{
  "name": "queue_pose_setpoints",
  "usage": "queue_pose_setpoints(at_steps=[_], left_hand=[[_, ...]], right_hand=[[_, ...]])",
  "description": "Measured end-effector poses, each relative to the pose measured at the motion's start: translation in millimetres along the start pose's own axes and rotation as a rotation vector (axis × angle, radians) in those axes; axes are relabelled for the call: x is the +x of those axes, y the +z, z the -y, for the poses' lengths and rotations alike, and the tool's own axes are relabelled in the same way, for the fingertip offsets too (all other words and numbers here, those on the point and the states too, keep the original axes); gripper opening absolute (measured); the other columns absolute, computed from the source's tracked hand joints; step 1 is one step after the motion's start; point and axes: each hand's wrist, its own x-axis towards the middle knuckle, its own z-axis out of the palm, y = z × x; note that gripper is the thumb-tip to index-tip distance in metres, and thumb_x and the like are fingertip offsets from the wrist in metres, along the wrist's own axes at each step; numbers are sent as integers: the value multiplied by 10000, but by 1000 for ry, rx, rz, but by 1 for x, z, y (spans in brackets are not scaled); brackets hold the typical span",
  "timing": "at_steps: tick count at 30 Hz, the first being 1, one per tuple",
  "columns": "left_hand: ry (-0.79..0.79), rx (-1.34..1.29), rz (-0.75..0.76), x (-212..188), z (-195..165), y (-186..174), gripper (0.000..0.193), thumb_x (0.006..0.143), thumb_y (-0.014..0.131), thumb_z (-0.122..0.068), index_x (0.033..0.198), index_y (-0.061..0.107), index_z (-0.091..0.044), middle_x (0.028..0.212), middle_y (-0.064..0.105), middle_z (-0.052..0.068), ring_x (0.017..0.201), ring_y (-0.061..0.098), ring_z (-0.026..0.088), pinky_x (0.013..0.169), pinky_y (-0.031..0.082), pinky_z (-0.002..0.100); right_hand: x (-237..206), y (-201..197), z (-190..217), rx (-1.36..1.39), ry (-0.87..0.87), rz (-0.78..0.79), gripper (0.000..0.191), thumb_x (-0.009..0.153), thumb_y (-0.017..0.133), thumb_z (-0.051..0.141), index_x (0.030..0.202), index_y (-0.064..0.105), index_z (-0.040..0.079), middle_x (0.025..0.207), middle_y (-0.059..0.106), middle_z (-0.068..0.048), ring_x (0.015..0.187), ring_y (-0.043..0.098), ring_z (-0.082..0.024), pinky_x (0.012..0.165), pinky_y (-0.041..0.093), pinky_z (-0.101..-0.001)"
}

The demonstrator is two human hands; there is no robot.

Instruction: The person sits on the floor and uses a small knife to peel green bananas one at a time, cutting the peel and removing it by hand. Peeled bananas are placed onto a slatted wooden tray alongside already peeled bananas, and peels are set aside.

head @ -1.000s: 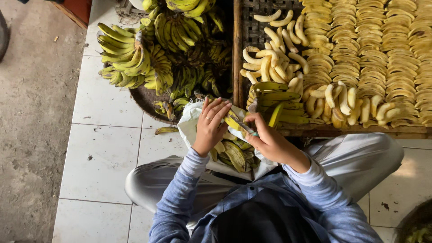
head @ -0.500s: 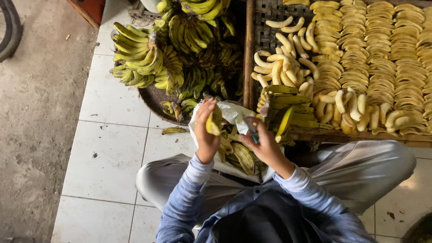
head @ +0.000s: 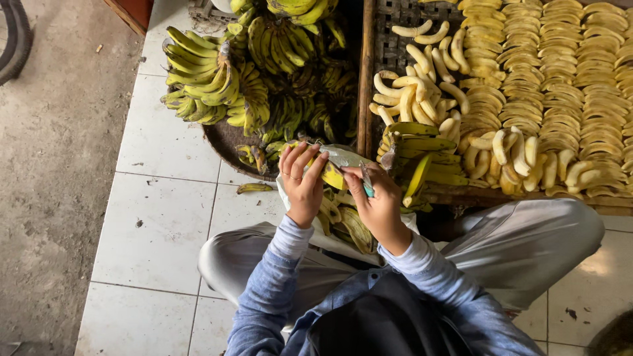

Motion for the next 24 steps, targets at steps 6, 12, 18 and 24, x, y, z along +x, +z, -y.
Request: queue_pose_setpoints(at_steps=[6,12,18,24], left_hand=[[39,-163,31,-1,7,-1,457,907,653,57,1319,590,-130,1371,604,95,1379,542,347,1250,362,604],[-78,-695,-321,-2,-17,-8,613,1046,656,-196,1571,340,-181,1401,573,128,1353,593,324,1224,469,621],[-502,-1145,-597,9,-14,-37,739,1108,549,-328,1664,108,-118,1488,517,184,1322,599,297,1179,514,539],[-889,-1313,-344,-24,16,-2,552,1122,533,-252,1596,358,-30,1534,501,166,1118,604,229,959,550,384]], right_hand=[[-3,12,-31,354,311,54,155,1061,620,143,1109,673,5,713,581,-48,579,534,-119,524,427,-296],[-18,0,-113,807,734,128,223,1053,631,206,1098,643,-12,587,465,40,474,411,-36,441,312,-241],[-85,30,-160,-47,383,275,220,1030,654,204,1019,693,-12,712,653,-41,555,565,-116,499,442,-305],[-69,33,-121,-104,-38,205,284,992,681,246,1112,730,-6,1001,714,-145,770,673,-228,682,558,-344]])
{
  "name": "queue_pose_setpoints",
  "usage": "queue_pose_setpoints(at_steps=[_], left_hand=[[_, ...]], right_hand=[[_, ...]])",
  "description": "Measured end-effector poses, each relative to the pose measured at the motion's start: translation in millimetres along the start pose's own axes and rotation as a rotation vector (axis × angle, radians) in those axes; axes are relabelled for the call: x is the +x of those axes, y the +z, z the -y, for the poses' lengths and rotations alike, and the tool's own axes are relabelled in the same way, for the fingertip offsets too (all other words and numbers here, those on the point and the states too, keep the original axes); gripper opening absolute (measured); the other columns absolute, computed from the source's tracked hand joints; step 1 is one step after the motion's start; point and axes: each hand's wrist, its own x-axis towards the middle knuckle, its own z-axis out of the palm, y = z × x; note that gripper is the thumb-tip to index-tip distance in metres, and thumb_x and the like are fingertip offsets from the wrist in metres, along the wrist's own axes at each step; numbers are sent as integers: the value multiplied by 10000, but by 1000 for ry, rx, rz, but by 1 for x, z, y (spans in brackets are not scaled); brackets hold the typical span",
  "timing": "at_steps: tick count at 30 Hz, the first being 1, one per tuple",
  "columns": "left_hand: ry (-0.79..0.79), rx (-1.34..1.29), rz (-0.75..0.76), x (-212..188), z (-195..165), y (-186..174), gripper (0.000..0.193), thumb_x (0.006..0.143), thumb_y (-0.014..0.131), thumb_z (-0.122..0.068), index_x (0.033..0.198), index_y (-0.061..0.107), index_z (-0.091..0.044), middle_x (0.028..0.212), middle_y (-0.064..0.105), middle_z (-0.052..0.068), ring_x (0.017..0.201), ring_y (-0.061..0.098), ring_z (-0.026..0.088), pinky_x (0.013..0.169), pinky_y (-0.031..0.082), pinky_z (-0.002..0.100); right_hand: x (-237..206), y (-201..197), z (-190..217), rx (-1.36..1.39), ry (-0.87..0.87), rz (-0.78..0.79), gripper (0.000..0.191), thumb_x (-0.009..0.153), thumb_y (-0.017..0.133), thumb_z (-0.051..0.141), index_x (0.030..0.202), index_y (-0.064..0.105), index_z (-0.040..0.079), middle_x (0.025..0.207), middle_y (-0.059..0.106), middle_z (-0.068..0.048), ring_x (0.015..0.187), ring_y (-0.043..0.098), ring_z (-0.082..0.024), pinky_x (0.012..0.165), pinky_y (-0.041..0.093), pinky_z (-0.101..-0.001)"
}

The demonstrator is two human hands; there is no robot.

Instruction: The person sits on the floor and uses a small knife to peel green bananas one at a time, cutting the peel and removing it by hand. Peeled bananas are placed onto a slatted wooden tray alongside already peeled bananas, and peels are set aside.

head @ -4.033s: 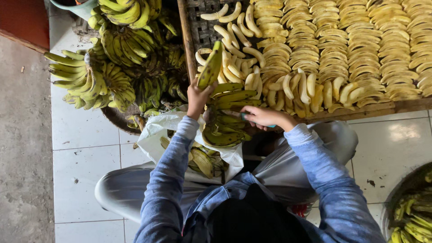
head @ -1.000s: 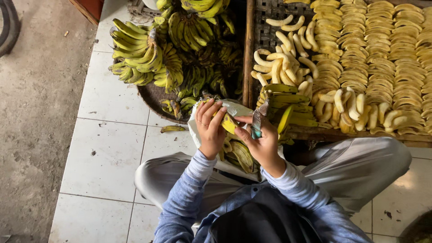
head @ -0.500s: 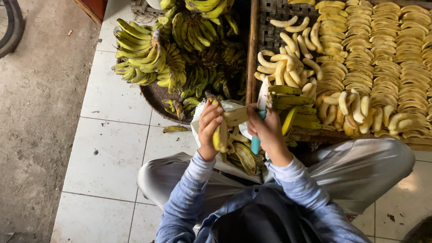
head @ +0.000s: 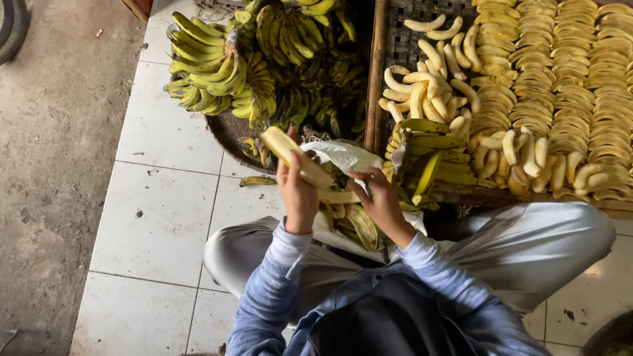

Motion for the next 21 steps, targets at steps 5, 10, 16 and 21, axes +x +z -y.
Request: queue_pose_setpoints(at_steps=[5,10,16,21], left_hand=[[-208,-89,1,-6,57,-21,409,1166,585,-242,1401,556,91,1273,677,142,1086,653,191,948,546,346],[-314,-157,26,6,61,-29,377,1110,560,-293,1336,552,9,1200,707,117,1072,692,206,974,562,367],[-655,-275,-76,14,45,-17,543,970,524,-474,1295,566,-41,1127,683,127,995,719,246,896,595,388],[-346,250,92,9,52,-11,423,1001,708,-193,1338,523,-16,1140,668,118,1007,666,204,894,573,352]], right_hand=[[49,-7,25,74,-43,18,387,899,794,328,1061,714,-13,987,749,-135,840,734,-207,737,588,-325],[48,6,19,279,76,-95,273,1012,746,278,999,715,7,915,746,-60,788,716,-155,705,561,-292],[45,8,-9,918,879,147,218,943,772,243,877,684,55,615,523,64,447,412,-39,393,322,-241],[42,8,-9,744,660,97,284,999,728,311,841,654,87,597,507,69,456,424,-37,415,337,-219]])
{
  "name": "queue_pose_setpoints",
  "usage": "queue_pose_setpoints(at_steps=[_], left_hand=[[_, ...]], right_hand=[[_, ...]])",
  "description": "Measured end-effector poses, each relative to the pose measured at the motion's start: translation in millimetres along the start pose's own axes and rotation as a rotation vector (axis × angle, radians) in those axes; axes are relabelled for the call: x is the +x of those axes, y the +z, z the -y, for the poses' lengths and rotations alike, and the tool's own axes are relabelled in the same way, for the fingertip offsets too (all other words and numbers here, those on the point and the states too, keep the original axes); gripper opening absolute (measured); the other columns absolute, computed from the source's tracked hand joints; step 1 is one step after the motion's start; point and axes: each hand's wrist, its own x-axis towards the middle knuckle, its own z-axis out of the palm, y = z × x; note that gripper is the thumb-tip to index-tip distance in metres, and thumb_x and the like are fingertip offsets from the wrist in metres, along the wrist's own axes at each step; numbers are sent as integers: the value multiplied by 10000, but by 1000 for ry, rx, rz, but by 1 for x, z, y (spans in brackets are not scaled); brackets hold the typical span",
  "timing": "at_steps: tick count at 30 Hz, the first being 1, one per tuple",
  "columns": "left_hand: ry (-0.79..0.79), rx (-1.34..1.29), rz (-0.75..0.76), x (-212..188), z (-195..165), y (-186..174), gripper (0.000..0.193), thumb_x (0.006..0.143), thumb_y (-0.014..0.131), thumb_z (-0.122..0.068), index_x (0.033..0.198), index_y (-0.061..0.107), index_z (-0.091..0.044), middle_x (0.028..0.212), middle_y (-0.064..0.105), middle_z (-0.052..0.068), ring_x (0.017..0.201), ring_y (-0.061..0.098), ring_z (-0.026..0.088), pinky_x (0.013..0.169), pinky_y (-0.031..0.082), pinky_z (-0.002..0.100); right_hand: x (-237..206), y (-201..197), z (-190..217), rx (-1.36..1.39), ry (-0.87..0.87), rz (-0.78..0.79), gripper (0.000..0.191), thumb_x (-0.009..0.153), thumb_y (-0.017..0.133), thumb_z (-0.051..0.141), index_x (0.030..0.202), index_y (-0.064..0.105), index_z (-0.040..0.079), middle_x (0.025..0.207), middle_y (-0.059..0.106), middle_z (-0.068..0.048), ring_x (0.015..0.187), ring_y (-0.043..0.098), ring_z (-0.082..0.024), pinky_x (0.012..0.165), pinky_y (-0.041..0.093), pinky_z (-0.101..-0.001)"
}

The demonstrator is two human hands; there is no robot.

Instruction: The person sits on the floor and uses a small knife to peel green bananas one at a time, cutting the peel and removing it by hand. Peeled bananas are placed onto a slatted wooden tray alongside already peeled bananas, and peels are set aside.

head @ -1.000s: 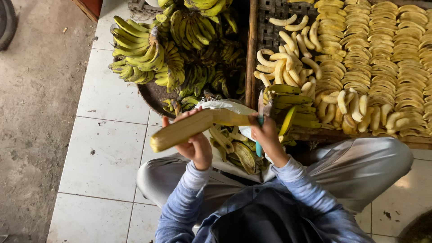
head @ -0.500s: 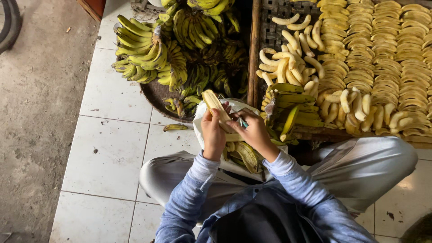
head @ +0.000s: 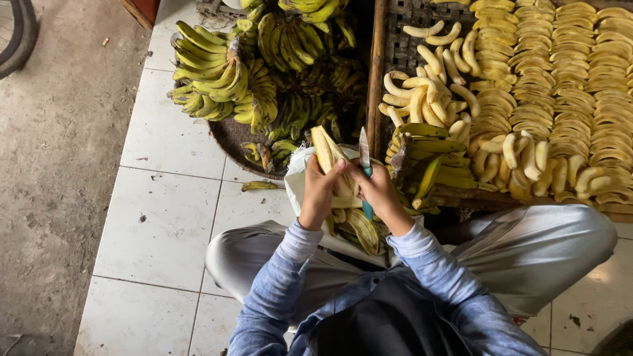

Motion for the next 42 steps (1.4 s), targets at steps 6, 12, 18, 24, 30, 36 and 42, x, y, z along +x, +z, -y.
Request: queue_pose_setpoints(at_steps=[6,12,18,24,30,36,42], left_hand=[[-45,-269,-8,0,1,3,403,960,736,-105,1313,572,2,1157,716,133,997,701,196,871,598,338],[232,320,16,-14,-9,17,445,924,748,-79,1337,603,2,1245,662,92,1088,675,143,887,619,284],[326,361,194,-9,-6,7,419,989,717,-50,1393,626,16,1323,591,104,1193,615,152,1005,529,277],[35,-198,195,7,12,-12,362,1120,544,-191,1430,570,-7,1344,643,140,1203,631,208,1073,506,365],[229,-526,-54,31,-12,-43,363,1120,494,-226,1462,502,-103,1394,591,116,1156,634,274,1020,549,492],[278,-175,-239,25,-39,-57,469,1093,526,-209,1537,428,-95,1473,563,106,1236,622,258,1024,552,466],[-32,-88,64,5,10,13,469,1090,531,-137,1527,438,5,1382,593,139,1155,614,254,896,529,451]], right_hand=[[2,-13,11,426,214,47,239,955,766,308,920,635,111,680,527,77,489,432,-27,395,318,-217],[4,-13,19,-289,-569,-31,423,1033,739,349,1250,633,1,954,657,21,755,557,-63,645,447,-205],[-4,-3,35,-108,-397,-137,318,998,776,277,1116,711,-11,750,619,1,595,500,-53,532,387,-234],[-12,9,52,397,-141,-143,229,969,737,207,876,591,56,697,524,36,530,441,-57,462,361,-250],[-42,9,42,281,-310,-128,252,1050,689,254,1039,659,5,656,520,6,543,450,-56,495,382,-241],[-23,12,27,-386,-658,10,476,1052,642,379,1299,635,-29,980,654,-137,806,605,-207,713,497,-345],[-5,-10,31,-641,-390,-81,487,865,838,282,1226,681,-5,1014,766,-126,794,705,-206,721,561,-342]])
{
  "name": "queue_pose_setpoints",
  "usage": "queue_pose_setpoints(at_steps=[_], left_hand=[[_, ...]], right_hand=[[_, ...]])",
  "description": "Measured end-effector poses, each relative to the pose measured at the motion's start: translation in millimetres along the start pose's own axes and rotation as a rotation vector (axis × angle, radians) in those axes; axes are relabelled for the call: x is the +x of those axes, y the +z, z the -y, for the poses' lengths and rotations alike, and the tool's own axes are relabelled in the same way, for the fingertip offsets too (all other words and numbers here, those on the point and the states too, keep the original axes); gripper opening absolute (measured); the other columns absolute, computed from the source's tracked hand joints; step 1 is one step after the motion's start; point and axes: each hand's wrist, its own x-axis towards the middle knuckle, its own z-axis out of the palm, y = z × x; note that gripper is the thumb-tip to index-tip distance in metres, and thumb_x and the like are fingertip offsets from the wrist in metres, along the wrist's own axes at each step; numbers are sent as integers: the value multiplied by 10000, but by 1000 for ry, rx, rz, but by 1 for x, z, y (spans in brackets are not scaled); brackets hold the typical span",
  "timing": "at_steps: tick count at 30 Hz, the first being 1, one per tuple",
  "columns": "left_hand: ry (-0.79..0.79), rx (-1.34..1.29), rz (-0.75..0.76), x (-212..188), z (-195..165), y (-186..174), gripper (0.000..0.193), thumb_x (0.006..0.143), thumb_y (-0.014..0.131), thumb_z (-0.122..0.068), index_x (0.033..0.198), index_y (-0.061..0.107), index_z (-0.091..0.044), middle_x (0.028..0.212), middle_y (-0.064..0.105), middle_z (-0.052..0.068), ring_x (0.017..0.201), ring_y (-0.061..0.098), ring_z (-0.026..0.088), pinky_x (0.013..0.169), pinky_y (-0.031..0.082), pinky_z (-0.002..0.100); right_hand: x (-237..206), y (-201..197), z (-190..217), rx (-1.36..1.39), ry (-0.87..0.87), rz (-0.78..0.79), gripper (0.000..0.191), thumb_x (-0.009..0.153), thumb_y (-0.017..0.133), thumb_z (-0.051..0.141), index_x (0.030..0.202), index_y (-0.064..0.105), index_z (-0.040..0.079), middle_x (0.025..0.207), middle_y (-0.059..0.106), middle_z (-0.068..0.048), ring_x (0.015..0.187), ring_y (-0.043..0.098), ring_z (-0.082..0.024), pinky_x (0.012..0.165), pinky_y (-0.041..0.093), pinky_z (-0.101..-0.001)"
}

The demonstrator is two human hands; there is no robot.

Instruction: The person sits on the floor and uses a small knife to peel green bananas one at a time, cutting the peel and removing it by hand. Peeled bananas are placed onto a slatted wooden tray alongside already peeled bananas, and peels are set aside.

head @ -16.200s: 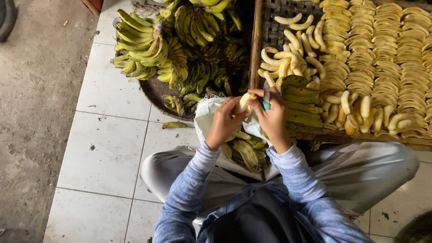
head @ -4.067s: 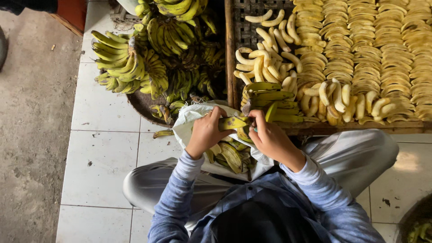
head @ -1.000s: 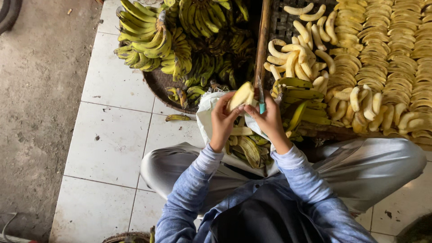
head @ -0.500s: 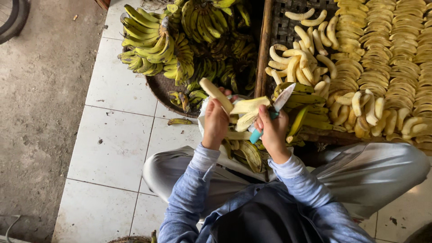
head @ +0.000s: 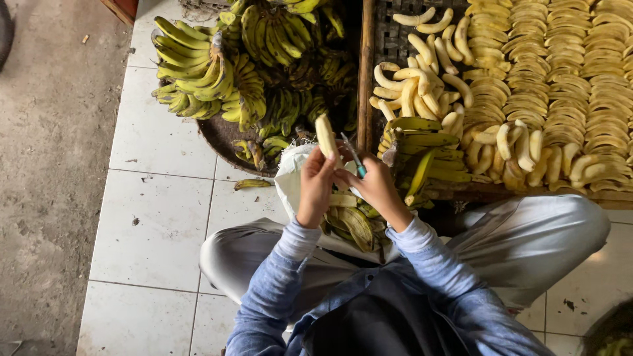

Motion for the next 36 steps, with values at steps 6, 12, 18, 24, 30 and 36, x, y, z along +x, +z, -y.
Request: queue_pose_setpoints(at_steps=[6,12,18,24,30,36], left_hand=[[-12,-284,-15,4,11,22,454,1109,447,-176,1528,340,-40,1317,606,120,1155,624,206,981,573,394],[-67,-281,155,12,0,20,505,1145,431,-152,1627,336,-35,1312,633,135,1068,630,194,957,559,353],[-137,-108,70,18,-16,-1,481,1120,402,-166,1572,393,-4,1305,652,158,1104,671,244,981,586,404],[-28,81,-108,21,-25,-15,516,1058,449,-179,1556,369,-71,1379,629,121,1229,643,229,995,591,421],[-145,256,245,5,20,36,565,1125,477,-319,1610,411,-37,1497,569,207,1345,562,275,1107,467,369],[277,1168,421,-3,36,81,771,930,658,-557,1513,483,-84,1444,579,182,1297,564,350,1090,454,476]], right_hand=[[-23,-30,6,135,93,48,502,832,852,231,1257,684,20,914,775,-77,792,718,-109,701,565,-270],[-29,-22,8,207,42,-57,302,946,791,167,1208,734,28,946,792,-54,785,694,-75,690,546,-252],[-21,-26,-4,129,141,-67,207,991,704,188,1114,764,33,814,756,-48,591,634,-80,511,478,-255],[-17,-13,-14,-78,-69,22,369,980,751,313,1215,711,31,745,613,-126,611,556,-185,562,425,-310],[-4,-29,-57,173,267,-7,379,945,733,373,1058,757,12,675,682,6,508,594,-89,462,447,-251],[-21,-154,-143,298,387,-275,356,898,829,307,1125,763,41,899,756,-10,669,649,-75,588,520,-223]])
